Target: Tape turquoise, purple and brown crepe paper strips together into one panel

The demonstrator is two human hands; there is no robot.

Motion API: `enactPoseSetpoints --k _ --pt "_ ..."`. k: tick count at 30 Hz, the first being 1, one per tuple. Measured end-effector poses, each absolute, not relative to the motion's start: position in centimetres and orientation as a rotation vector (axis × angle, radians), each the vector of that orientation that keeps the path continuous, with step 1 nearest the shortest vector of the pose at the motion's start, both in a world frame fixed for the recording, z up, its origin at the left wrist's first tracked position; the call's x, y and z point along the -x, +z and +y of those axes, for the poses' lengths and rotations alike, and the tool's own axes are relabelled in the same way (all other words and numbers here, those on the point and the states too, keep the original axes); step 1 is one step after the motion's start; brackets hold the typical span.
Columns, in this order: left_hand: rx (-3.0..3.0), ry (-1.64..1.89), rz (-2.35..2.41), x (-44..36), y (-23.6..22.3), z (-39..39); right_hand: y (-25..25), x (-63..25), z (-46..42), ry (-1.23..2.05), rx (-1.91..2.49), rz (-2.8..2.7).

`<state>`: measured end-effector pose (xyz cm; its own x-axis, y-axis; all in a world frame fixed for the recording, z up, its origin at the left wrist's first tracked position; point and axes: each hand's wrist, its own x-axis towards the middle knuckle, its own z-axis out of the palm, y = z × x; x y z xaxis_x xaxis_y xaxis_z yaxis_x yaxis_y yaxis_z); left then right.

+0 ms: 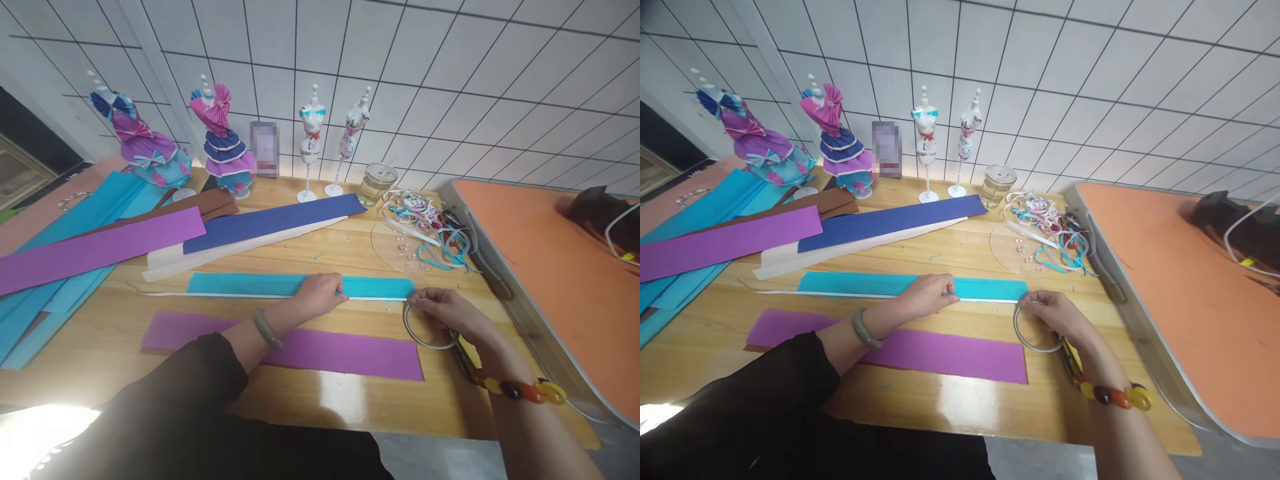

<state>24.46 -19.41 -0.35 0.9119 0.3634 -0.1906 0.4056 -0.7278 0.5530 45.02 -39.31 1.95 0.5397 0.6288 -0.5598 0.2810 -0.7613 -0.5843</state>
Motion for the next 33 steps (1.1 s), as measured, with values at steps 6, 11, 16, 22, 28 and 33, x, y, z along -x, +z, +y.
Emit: enactPoseSetpoints --k 6,11,16,22,28,33 --pt "-2.487 -0.082 0.545 -24.45 -0.55 -19.37 1.77 -45.04 -39.41 1.124 2.329 -0.742" --pt "-2.501 -0.077 0.541 -24.50 -0.67 -19.36 1.44 -45.37 -39.71 1.169 2.294 -0.709" --pt "-2.513 -0.078 0.552 -24.58 -0.71 -19.41 1.31 -45.75 -39.71 1.174 2.289 -0.690" --pt "-2.521 -0.085 0.559 -24.65 -0.65 -19.47 1.23 -45.79 -39.43 1.144 2.321 -0.673" --pt "-2.519 -0.085 0.563 -24.70 -0.57 -19.49 1.05 -45.88 -39.26 1.143 2.340 -0.672" --pt "-2.517 -0.087 0.571 -24.73 -0.49 -19.50 1.17 -45.80 -39.01 1.123 2.379 -0.669"
